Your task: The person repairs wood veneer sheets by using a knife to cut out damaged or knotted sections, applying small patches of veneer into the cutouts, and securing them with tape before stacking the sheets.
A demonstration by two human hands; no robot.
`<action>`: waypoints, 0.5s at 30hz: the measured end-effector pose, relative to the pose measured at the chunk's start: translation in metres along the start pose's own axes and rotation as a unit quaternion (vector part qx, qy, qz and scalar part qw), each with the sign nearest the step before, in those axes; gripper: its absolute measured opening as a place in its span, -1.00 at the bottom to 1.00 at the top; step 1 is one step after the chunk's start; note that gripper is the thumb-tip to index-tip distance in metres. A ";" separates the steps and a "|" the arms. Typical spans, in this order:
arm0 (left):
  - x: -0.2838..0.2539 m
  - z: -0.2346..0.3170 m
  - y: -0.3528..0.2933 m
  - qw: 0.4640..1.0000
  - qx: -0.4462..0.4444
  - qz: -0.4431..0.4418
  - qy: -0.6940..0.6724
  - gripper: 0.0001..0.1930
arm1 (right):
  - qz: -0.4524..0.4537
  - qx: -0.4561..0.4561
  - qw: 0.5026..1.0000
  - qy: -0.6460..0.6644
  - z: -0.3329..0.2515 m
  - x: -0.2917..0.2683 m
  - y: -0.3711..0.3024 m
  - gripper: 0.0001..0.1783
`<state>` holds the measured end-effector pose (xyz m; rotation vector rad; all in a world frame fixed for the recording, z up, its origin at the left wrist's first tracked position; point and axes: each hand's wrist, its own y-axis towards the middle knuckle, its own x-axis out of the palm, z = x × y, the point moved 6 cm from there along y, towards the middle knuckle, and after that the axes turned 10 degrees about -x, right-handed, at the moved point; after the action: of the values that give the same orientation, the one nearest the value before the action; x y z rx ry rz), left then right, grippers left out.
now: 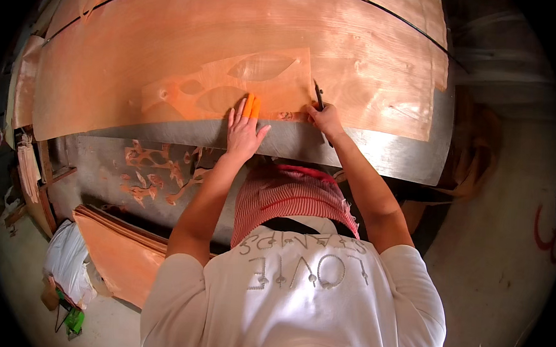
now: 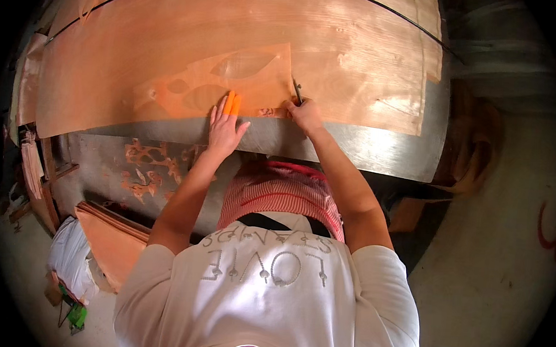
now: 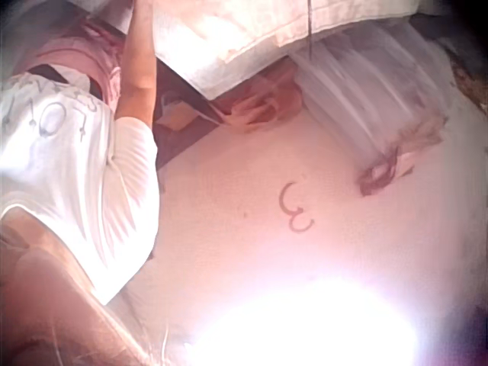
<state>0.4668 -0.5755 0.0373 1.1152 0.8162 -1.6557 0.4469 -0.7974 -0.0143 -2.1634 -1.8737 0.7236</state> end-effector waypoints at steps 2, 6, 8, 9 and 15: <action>0.014 0.001 -0.005 0.999 0.030 -0.029 0.033 -0.24 | -0.017 0.001 0.993 -0.117 0.000 0.000 -0.009 -0.70; 0.016 0.005 -0.009 0.998 0.060 -0.019 0.032 -0.24 | 0.025 -0.002 0.981 -0.190 0.007 -0.006 -0.017 -0.68; 0.014 0.006 -0.013 0.997 0.075 -0.015 0.024 -0.24 | 0.064 -0.018 0.975 -0.214 0.011 -0.006 -0.018 -0.67; 0.013 0.006 -0.011 0.997 0.078 -0.010 0.025 -0.24 | 0.065 -0.005 0.973 -0.220 0.015 -0.007 -0.017 -0.68; 0.019 0.004 -0.012 0.996 0.077 -0.017 0.046 -0.21 | 0.086 0.001 0.958 -0.272 0.006 -0.004 -0.022 -0.69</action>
<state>0.4519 -0.5814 0.0213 1.2987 0.7791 -1.7294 0.4245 -0.7987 -0.0091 -2.3104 -1.9105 1.4847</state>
